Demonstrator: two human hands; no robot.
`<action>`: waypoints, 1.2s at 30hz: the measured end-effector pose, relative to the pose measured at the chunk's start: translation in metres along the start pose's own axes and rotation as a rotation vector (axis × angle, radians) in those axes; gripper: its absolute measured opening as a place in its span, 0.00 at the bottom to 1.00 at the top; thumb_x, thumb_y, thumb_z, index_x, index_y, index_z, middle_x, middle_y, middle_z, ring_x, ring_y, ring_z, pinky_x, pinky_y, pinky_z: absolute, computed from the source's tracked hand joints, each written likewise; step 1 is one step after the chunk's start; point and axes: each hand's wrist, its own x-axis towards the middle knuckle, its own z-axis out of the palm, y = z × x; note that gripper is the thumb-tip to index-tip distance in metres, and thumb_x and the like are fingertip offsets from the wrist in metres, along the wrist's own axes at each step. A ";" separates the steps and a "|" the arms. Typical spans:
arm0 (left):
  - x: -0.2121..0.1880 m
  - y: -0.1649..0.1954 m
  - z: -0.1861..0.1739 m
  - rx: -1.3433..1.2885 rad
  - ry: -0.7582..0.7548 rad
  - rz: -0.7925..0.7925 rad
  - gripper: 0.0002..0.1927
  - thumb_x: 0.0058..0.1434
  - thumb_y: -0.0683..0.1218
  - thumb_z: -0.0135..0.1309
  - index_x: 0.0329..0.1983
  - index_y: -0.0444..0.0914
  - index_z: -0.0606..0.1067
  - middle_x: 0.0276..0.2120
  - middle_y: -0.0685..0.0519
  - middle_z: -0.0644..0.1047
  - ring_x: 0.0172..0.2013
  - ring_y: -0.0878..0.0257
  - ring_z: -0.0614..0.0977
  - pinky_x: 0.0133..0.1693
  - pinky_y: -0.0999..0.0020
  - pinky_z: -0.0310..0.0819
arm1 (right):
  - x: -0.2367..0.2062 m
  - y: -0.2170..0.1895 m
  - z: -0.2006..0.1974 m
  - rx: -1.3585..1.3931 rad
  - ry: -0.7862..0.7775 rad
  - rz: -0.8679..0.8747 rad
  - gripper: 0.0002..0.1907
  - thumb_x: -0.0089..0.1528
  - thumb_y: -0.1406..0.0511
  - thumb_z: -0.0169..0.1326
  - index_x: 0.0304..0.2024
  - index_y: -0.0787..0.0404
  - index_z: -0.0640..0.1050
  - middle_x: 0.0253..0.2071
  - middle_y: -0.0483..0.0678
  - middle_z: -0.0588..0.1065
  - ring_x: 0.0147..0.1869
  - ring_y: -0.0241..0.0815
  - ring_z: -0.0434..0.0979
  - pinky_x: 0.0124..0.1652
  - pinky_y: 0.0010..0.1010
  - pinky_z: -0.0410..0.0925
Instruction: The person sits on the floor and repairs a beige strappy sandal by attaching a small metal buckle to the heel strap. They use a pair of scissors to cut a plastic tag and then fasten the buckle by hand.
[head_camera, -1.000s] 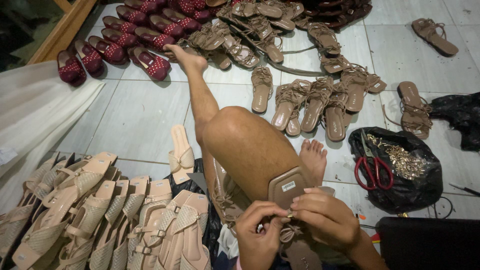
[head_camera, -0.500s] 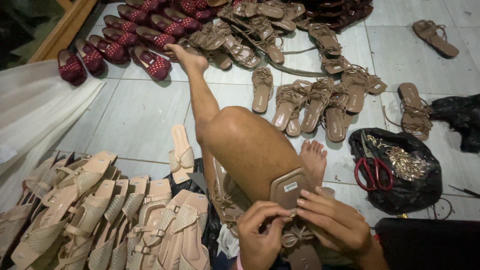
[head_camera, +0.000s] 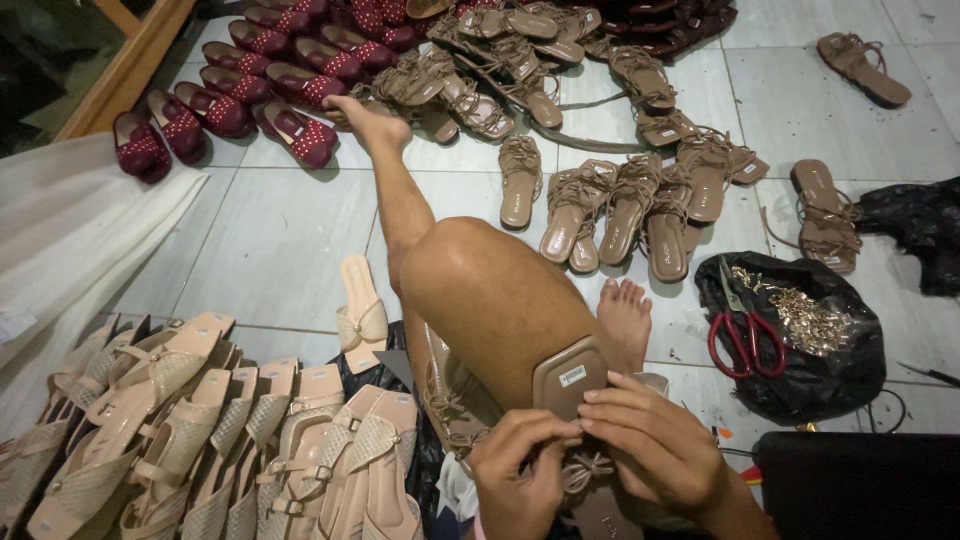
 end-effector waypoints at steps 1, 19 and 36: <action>0.000 -0.001 0.002 -0.012 0.015 -0.003 0.08 0.53 0.31 0.64 0.34 0.34 0.82 0.32 0.49 0.83 0.32 0.61 0.87 0.35 0.70 0.80 | 0.000 0.001 0.000 0.011 0.010 0.011 0.13 0.53 0.75 0.62 0.42 0.69 0.81 0.44 0.54 0.80 0.53 0.53 0.83 0.59 0.51 0.73; 0.003 -0.008 -0.003 -0.108 -0.026 -0.131 0.05 0.56 0.33 0.63 0.33 0.35 0.83 0.31 0.53 0.82 0.26 0.72 0.77 0.26 0.79 0.65 | 0.000 0.025 -0.002 0.007 -0.012 -0.110 0.15 0.51 0.70 0.64 0.41 0.61 0.81 0.45 0.47 0.80 0.49 0.47 0.81 0.51 0.41 0.72; -0.003 -0.014 0.004 -0.106 0.056 -0.095 0.07 0.56 0.30 0.62 0.33 0.34 0.82 0.31 0.52 0.81 0.27 0.71 0.77 0.27 0.79 0.66 | 0.004 0.025 0.006 0.093 0.036 -0.114 0.14 0.52 0.75 0.63 0.40 0.66 0.79 0.42 0.49 0.79 0.48 0.47 0.81 0.50 0.40 0.76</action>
